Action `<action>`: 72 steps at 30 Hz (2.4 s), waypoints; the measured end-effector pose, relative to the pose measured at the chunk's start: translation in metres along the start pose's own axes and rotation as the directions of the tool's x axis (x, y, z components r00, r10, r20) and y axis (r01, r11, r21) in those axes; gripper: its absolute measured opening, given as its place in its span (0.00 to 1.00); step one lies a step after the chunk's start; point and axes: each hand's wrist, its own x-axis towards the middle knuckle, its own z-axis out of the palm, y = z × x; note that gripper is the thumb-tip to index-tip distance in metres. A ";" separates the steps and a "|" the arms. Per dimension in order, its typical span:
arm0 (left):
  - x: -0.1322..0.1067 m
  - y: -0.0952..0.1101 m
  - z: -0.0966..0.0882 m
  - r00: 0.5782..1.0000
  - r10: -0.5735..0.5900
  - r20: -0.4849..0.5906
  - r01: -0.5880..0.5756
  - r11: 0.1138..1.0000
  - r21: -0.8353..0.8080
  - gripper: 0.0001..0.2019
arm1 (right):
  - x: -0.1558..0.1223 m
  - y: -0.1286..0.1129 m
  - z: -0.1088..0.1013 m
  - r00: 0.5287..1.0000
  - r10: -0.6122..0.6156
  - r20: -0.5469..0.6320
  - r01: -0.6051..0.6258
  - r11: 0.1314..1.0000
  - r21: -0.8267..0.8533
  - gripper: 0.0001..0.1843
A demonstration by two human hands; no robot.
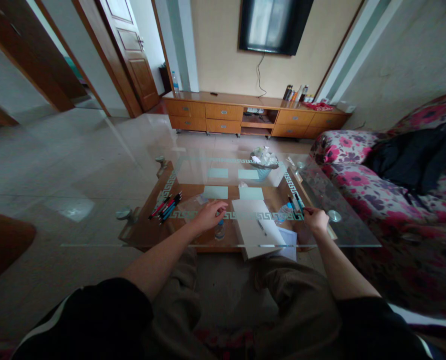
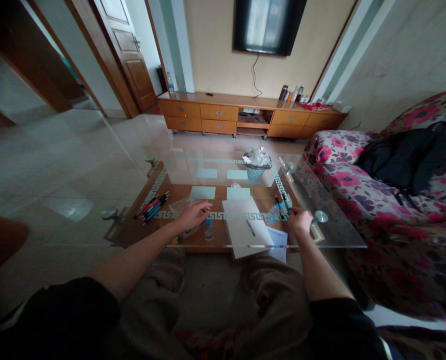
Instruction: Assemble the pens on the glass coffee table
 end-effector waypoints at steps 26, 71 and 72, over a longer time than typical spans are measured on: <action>-0.015 -0.011 -0.050 0.902 -0.307 -0.305 0.425 0.760 0.492 0.13 | -0.004 -0.012 0.003 0.996 -0.090 0.021 0.092 0.991 -0.092 0.19; -0.005 -0.034 -0.040 0.932 -0.268 -0.245 0.355 0.816 0.456 0.17 | -0.084 -0.142 0.016 0.822 -0.525 0.222 0.376 0.793 0.479 0.14; -0.003 -0.030 -0.038 0.944 -0.238 -0.230 0.320 0.836 0.446 0.17 | -0.091 -0.148 0.020 0.809 -0.534 0.245 0.352 0.775 0.524 0.14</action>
